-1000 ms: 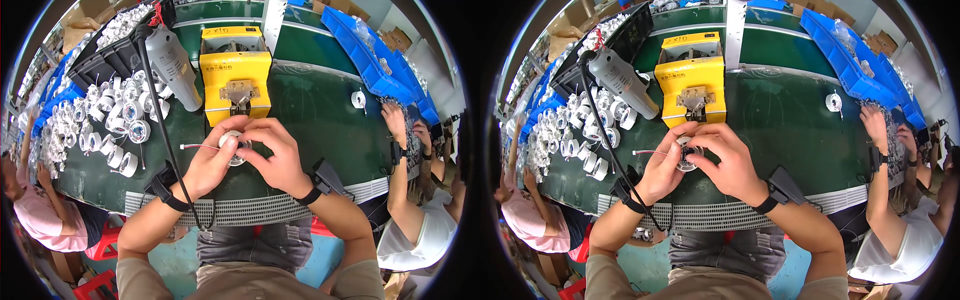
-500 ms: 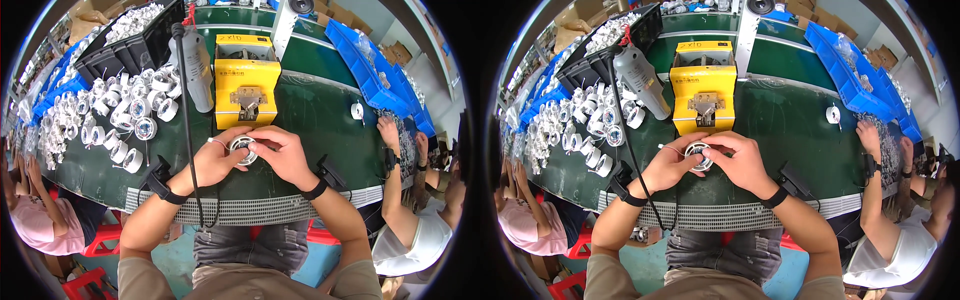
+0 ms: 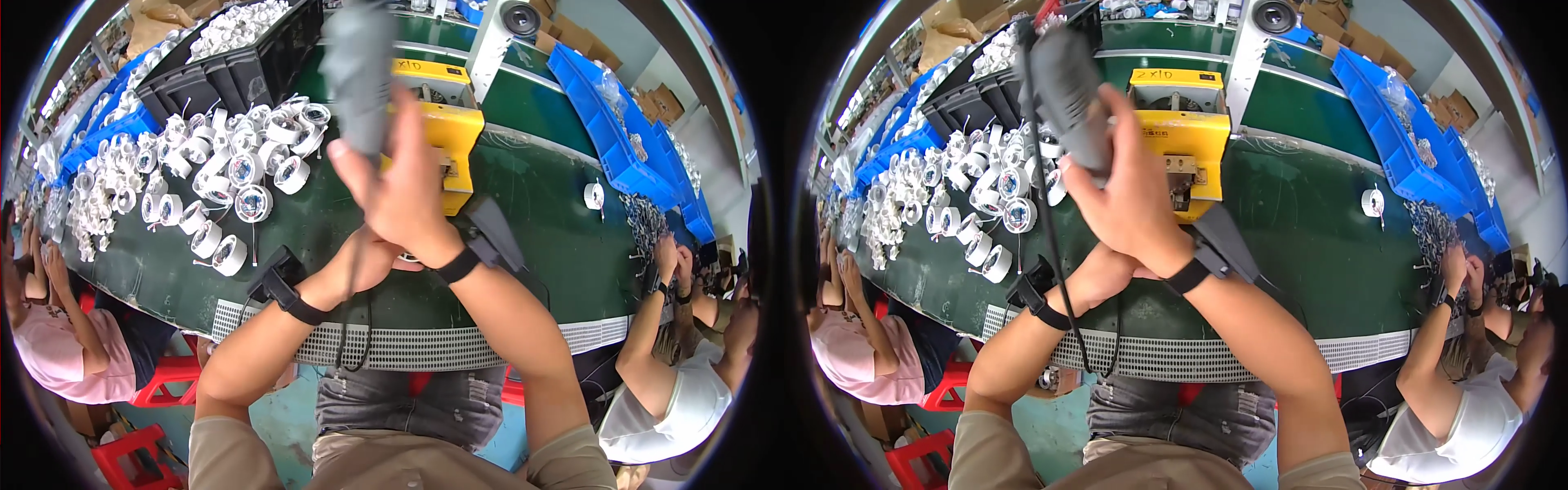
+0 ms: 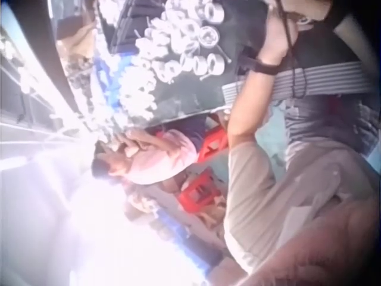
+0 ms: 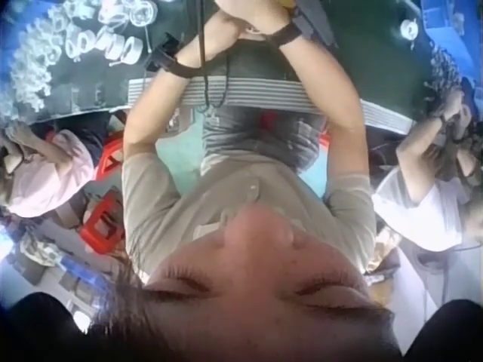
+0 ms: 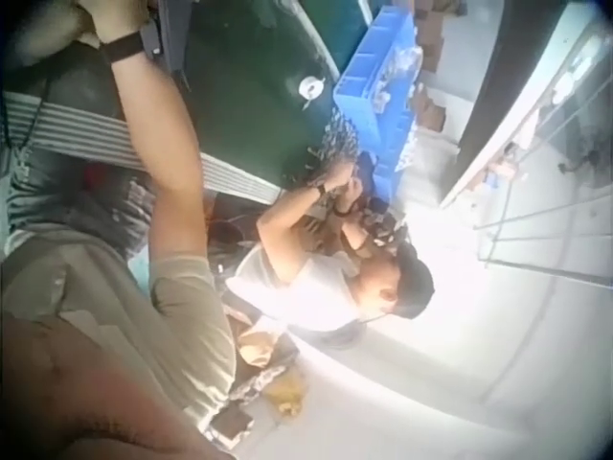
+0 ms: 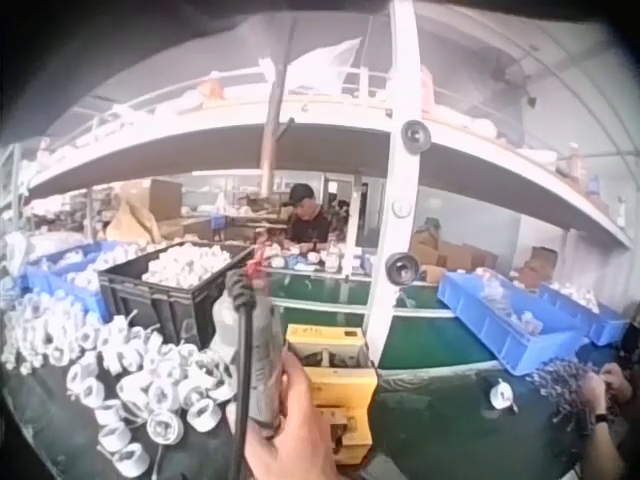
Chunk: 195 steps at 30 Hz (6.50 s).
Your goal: Assembling small electrical components using an electric screwdriver at a factory workbench.
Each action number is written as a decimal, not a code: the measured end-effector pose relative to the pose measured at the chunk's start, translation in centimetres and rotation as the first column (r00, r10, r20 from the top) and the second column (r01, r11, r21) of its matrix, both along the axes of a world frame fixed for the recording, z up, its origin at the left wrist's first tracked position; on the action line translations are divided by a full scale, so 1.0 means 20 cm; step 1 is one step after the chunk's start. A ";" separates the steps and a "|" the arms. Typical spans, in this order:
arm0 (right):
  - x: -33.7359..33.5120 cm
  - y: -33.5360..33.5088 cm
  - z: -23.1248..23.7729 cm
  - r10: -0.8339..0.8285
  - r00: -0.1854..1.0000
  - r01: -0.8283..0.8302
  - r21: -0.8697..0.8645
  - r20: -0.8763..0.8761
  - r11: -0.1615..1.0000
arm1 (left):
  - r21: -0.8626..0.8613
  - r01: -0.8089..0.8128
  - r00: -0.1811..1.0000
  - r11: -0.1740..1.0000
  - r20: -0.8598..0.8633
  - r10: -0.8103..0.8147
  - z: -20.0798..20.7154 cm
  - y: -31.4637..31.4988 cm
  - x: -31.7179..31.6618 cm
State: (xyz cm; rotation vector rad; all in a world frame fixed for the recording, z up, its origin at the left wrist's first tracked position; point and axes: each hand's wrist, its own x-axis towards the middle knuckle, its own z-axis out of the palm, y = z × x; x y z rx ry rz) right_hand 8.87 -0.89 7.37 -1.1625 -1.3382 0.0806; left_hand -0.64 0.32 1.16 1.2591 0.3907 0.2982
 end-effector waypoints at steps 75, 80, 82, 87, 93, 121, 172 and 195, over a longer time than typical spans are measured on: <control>1.18 -0.62 -0.22 -0.771 0.532 0.845 -0.162 0.350 0.509 | 0.863 -0.468 0.368 -0.192 0.387 0.845 0.19 0.39 -0.34; 1.36 -0.71 -0.26 -0.671 0.122 0.986 -0.011 0.731 0.168 | 0.863 -0.393 0.747 0.317 0.098 0.658 0.19 0.32 -0.32; 1.43 -0.74 -0.24 -0.632 0.067 0.995 -0.094 0.772 -0.010 | 0.858 -0.255 0.815 0.446 -0.058 0.577 0.20 0.29 -0.32; 1.40 -0.69 -0.32 -0.595 0.393 0.887 -0.460 0.701 0.044 | 0.676 0.303 0.890 0.671 -0.452 0.054 0.24 0.22 -0.30; 1.09 -0.59 -0.40 -0.632 0.236 0.923 0.032 0.739 0.383 | 0.467 0.530 0.817 0.708 -0.505 -0.278 0.23 0.17 -0.25; 0.43 -0.60 -0.23 0.234 0.972 -0.230 -0.260 -0.015 0.938 | 0.006 0.054 0.983 0.998 0.177 -0.055 0.04 -0.08 -0.01; 0.42 -0.64 -0.24 0.127 0.983 -0.165 -0.348 -0.130 0.923 | -0.259 0.066 0.962 0.964 0.272 0.007 0.05 -0.10 0.03; 0.45 -0.66 -0.13 0.142 0.748 -0.463 -0.357 -0.648 0.811 | -0.143 -0.095 0.959 0.985 0.253 0.129 0.05 -0.13 0.06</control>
